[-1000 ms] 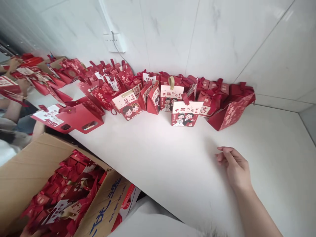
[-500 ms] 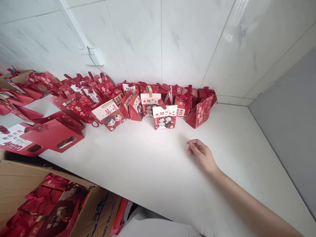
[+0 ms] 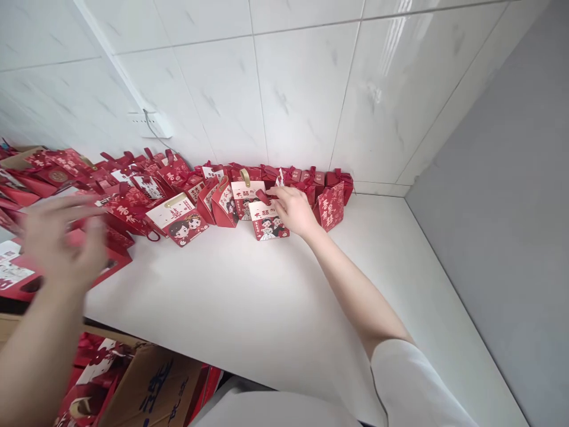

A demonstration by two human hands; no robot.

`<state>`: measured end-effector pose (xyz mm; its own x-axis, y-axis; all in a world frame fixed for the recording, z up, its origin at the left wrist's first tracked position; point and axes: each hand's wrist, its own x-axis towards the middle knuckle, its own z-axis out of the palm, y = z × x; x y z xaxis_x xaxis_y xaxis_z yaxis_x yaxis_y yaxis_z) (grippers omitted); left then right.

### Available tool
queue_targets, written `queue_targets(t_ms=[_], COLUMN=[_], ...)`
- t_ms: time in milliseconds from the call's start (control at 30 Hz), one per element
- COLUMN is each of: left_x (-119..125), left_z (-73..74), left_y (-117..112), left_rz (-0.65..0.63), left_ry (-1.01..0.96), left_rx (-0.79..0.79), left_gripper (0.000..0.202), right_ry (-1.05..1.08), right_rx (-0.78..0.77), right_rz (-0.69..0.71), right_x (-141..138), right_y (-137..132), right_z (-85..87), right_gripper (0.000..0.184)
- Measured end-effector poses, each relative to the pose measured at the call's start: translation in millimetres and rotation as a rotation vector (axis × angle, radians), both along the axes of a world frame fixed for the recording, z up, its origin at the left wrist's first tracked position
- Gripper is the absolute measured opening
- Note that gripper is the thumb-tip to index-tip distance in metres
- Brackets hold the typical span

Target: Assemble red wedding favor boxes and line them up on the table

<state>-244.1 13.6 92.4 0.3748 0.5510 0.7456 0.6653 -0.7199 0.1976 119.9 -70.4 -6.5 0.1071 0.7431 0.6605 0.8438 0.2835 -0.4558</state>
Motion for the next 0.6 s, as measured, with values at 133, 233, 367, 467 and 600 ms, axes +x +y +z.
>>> queue_targets(t_ms=[133, 233, 367, 467, 600], left_x=[99, 166, 204, 209, 207], left_z=[-25.9, -52.1, -70.6, -69.8, -63.8], left_y=[10, 20, 33, 39, 39], left_rz=[-0.378, -0.479, -0.531, -0.563, -0.561], left_ry=[0.380, 0.329, 0.290, 0.239, 0.196], left_rx=[-0.321, -0.398, -0.535, -0.711, -0.887], left_gripper=[0.036, 0.042, 0.031, 0.027, 0.029], right_ry=[-0.011, -0.020, -0.010, 0.019, 0.030], right_rx=[-0.029, -0.009, -0.029, -0.060, -0.102], right_rz=[0.027, 0.053, 0.105, 0.142, 0.192], right_x=[7, 12, 15, 15, 15], right_y=[5, 0, -9, -13, -18], right_z=[-13.5, -21.1, -22.0, -17.1, -10.0], right_gripper=[0.029, 0.030, 0.031, 0.030, 0.028])
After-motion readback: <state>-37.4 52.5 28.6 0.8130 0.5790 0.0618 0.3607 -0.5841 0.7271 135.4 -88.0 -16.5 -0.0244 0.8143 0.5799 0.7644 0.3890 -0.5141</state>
